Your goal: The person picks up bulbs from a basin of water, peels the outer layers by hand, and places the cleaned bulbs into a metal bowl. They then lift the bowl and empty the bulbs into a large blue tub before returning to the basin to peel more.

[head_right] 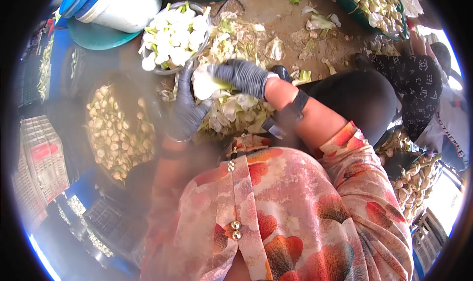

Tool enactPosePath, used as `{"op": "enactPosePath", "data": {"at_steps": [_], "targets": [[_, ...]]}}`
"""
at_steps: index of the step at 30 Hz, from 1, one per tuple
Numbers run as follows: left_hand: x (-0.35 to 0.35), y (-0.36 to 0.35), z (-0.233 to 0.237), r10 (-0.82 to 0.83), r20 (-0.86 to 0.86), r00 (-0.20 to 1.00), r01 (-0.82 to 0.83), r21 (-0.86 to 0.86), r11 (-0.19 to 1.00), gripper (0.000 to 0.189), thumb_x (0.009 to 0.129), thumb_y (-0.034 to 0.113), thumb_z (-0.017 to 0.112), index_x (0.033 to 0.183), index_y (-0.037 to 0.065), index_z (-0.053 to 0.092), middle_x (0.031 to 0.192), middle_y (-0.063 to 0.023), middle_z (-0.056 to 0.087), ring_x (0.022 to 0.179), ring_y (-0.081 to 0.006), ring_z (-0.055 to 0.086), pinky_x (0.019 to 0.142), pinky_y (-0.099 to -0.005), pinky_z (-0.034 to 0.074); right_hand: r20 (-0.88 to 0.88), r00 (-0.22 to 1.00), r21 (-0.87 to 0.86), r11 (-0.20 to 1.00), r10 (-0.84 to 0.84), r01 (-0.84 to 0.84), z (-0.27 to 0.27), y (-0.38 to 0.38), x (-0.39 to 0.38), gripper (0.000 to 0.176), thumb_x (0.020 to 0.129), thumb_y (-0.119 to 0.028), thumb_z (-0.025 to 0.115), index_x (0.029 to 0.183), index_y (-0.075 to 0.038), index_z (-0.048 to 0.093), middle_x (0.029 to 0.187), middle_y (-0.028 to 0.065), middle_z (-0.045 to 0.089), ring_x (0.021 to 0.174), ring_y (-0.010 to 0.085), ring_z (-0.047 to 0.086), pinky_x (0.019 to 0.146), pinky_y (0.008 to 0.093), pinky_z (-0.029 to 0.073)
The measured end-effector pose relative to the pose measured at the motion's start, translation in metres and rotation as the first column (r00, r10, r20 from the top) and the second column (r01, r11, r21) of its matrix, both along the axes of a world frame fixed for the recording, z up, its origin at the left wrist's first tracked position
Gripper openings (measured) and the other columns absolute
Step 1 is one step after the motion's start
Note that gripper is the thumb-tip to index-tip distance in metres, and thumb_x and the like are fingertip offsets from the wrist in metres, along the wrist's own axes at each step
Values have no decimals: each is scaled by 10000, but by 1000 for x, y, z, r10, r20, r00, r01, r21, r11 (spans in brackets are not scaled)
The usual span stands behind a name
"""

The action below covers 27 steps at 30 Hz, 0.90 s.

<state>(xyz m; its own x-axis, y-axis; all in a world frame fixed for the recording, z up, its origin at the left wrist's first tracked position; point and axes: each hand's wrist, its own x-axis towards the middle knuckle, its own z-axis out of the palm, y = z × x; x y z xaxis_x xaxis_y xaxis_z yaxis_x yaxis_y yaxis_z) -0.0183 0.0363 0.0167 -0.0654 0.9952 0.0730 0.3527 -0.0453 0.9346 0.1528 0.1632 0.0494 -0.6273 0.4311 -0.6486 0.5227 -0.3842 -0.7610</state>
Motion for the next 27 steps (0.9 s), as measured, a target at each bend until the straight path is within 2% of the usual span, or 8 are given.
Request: {"op": "enactPosePath", "data": {"at_steps": [4, 7, 10, 12, 15, 17, 23, 27], "targets": [[3, 4, -6, 101, 164, 981, -71, -180, 981, 698, 874, 140, 622, 1464, 13, 271, 1406, -135, 405, 1258, -241, 455, 1069, -357, 404, 157, 983, 408, 901, 93, -150, 7, -14, 2, 734, 890, -494, 645, 1346, 59, 487, 1319, 223, 568, 1180, 334, 576, 1018, 357, 441], [5, 1, -27, 152, 275, 949, -93, -217, 972, 563, 925, 211, 594, 1406, 17, 373, 1288, -99, 495, 1125, -190, 523, 939, -323, 502, -6, 998, 605, 794, -58, 50, -23, -19, 2, 570, 887, -422, 649, 1165, 75, 615, 1025, 239, 690, 956, 347, 669, 864, 368, 505], [3, 9, -24, 252, 379, 891, -124, -330, 936, 475, 952, 219, 570, 1364, 25, 435, 1238, -105, 527, 1085, -174, 548, 886, -335, 543, -28, 989, 140, 979, -143, 145, -14, -4, 4, 499, 903, -340, 656, 1179, 72, 603, 949, 202, 706, 877, 234, 673, 808, 349, 513], [4, 13, -33, 262, 719, 643, -131, -234, 963, 447, 959, 216, 554, 1357, 42, 450, 1213, -104, 546, 1052, -180, 575, 866, -361, 556, 162, 985, 256, 966, -64, 21, 23, 11, 11, 517, 915, -425, 589, 1169, 25, 621, 1008, 185, 697, 928, 298, 665, 851, 392, 493], [-9, 16, -62, 276, 751, 600, -162, -225, 961, 392, 938, 256, 547, 1286, 76, 527, 1115, -86, 631, 930, -228, 643, 781, -402, 562, 465, 879, 496, 791, 106, -358, -19, 15, 22, 536, 910, -505, 522, 1196, -66, 634, 1087, 179, 684, 1027, 360, 646, 903, 439, 474], [-29, 33, -69, 357, 931, -69, 1, -358, 934, 369, 929, 273, 542, 1244, 81, 559, 1078, -75, 661, 888, -246, 654, 751, -405, 555, 610, 744, 453, 652, 270, -608, -45, 13, 25, 554, 896, -521, 533, 1231, -88, 620, 1137, 182, 673, 1071, 364, 635, 924, 445, 469], [-41, 68, -44, 379, 912, -157, -58, -392, 918, 343, 945, 351, 497, 1125, 74, 592, 992, -99, 677, 865, -273, 651, 725, -421, 545, 666, 437, 226, 395, 604, -890, -22, -13, 9, 519, 946, -487, 471, 1125, -42, 668, 1125, 183, 673, 1065, 362, 630, 929, 411, 473], [-54, 85, -64, 481, 872, -86, -169, -489, 856, 382, 957, 376, 534, 1161, 56, 573, 960, -113, 681, 818, -266, 660, 636, -368, 573, 658, 544, 362, 415, 521, -835, -38, 0, 1, 503, 944, -495, 467, 1055, -57, 688, 1070, 166, 691, 1005, 361, 649, 890, 430, 492]]}}
